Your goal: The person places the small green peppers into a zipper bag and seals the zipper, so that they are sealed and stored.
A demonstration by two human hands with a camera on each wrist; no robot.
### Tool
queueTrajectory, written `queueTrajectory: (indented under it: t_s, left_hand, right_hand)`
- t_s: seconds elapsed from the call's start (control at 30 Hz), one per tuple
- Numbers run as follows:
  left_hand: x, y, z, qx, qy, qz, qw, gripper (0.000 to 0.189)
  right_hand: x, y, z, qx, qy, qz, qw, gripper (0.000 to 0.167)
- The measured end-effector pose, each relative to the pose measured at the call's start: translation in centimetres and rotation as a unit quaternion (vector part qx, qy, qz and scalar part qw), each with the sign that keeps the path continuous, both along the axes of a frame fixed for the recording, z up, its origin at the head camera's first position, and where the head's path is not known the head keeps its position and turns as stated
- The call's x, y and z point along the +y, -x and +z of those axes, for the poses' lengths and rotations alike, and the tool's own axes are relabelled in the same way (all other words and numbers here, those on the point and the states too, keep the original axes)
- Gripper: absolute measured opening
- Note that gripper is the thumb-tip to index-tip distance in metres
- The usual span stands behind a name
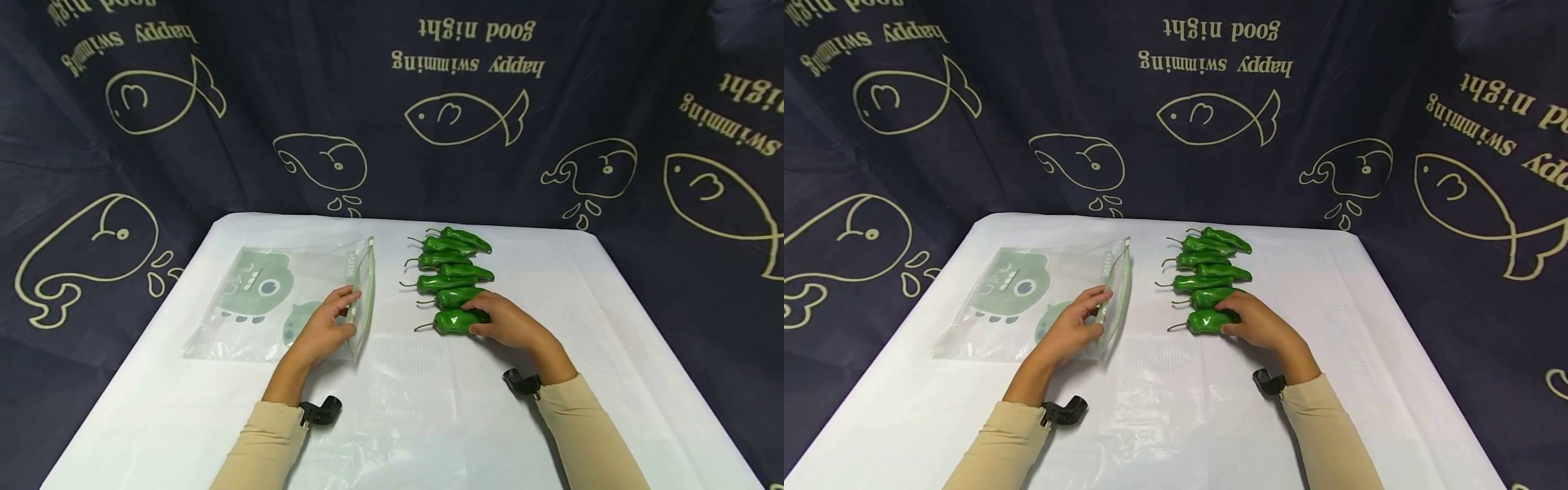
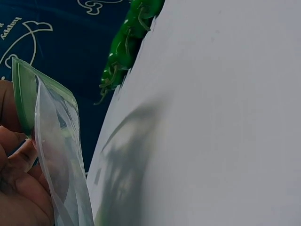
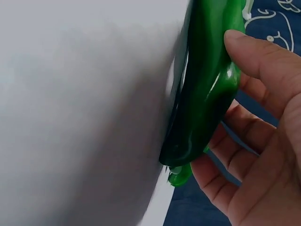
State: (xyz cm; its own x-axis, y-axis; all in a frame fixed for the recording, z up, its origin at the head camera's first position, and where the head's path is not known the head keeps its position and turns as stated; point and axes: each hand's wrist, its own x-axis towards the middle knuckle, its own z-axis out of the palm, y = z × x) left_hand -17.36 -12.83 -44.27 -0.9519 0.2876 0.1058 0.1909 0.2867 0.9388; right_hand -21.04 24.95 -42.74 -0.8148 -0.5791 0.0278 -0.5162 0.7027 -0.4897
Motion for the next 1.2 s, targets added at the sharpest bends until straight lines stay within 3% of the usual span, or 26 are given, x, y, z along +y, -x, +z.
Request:
queueTrajectory:
  t_s: [0.33,0.6,0.87,1.2]
  left_hand:
    - [0.2,0.0,0.2,-0.008,0.006,0.003,0.9999,0.068]
    - [0.8,-1.8,3.6,-0.018,0.008,-0.008,0.9998,0.065]
    - [0.2,-0.1,-0.2,-0.014,0.005,0.001,0.9999,0.067]
    - [0.0,-0.1,0.2,-0.006,0.01,0.002,0.9999,0.067]
  right_hand:
    - [0.0,-0.1,-0.1,-0.019,-0.008,-0.017,0.9996,0.043]
    - [-0.3,-0.3,0.4,-0.013,0.024,-0.012,0.9996,0.043]
    - [-1.2,-0.3,1.3,-0.008,0.041,0.006,0.9991,0.042]
    - [-3.2,0.0,2.8,0.009,0.056,0.026,0.9981,0.043]
